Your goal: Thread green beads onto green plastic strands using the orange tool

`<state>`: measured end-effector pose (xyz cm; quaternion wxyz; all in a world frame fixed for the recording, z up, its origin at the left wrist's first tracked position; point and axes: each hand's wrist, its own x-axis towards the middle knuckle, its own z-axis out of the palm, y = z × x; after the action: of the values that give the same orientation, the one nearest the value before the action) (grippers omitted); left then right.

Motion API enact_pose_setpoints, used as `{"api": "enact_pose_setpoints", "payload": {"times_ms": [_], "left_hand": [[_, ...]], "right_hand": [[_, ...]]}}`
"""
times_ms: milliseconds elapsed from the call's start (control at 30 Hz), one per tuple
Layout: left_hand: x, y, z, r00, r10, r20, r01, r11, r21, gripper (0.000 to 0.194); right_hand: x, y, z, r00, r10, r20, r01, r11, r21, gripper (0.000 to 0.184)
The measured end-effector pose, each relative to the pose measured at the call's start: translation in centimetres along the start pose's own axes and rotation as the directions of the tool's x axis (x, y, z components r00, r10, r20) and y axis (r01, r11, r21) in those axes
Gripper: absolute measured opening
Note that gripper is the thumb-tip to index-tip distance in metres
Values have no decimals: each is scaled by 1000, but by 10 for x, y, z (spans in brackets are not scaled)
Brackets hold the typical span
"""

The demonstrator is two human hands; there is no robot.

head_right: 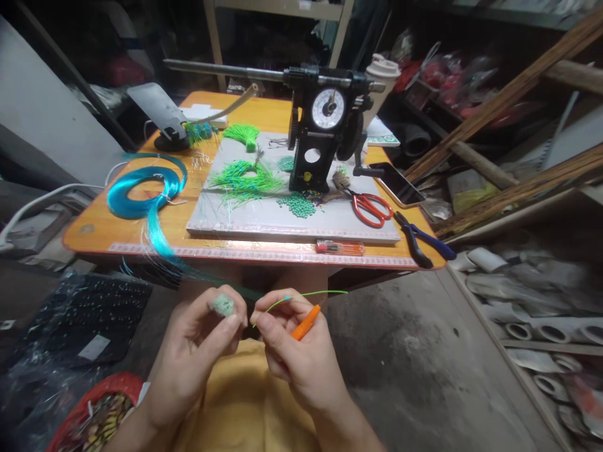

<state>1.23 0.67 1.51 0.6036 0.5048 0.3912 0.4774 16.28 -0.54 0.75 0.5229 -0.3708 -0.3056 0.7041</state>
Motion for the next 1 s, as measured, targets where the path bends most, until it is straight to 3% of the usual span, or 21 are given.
{"api": "enact_pose_setpoints", "payload": {"times_ms": [67,133,200,300,367,467,567,700,833,900,933,967,1000], "left_hand": [[2,-2,-5,992,104,-71,-96,989,113,16],[2,-3,-11,970,233,-74,-211,951,226,12],[1,-4,-18,945,325,42,-322,896,304,17],[2,-3,-23,883,374,283,-454,835,312,28],[4,-1,-23,878,357,318,-449,843,294,29],[9,1,-19,914,275,297,-362,884,295,22],[10,-2,-14,932,243,268,-328,878,349,16],[6,-12,-10,959,247,138,-281,883,376,15],[5,-16,-7,975,130,-180,-84,966,244,9],[6,-15,-7,950,59,-307,-12,988,153,8],[7,-15,-7,938,33,-345,8,993,115,9],[8,-15,-7,928,10,-372,21,997,80,12],[8,-14,-8,921,-11,-389,30,999,43,16]], "right_hand": [[0,-3,-4,995,80,52,-78,996,-35,17],[0,-5,-8,979,174,109,-162,980,-113,23],[1,-8,-12,956,246,161,-206,951,-229,33],[4,-13,-14,905,331,267,-227,907,-355,48],[5,-18,-16,860,372,349,-235,897,-375,53],[6,-24,-17,816,407,411,-245,887,-392,51],[6,-26,-20,819,426,386,-284,884,-372,51],[4,-23,-28,851,402,338,-289,896,-337,49],[3,-31,-42,908,326,261,-200,888,-415,49],[7,-42,-52,968,172,183,-48,842,-537,47],[10,-50,-57,990,13,141,82,761,-643,43],[15,-57,-63,975,-187,119,209,600,-772,37],[21,-64,-70,910,-389,142,291,357,-888,29]]}}
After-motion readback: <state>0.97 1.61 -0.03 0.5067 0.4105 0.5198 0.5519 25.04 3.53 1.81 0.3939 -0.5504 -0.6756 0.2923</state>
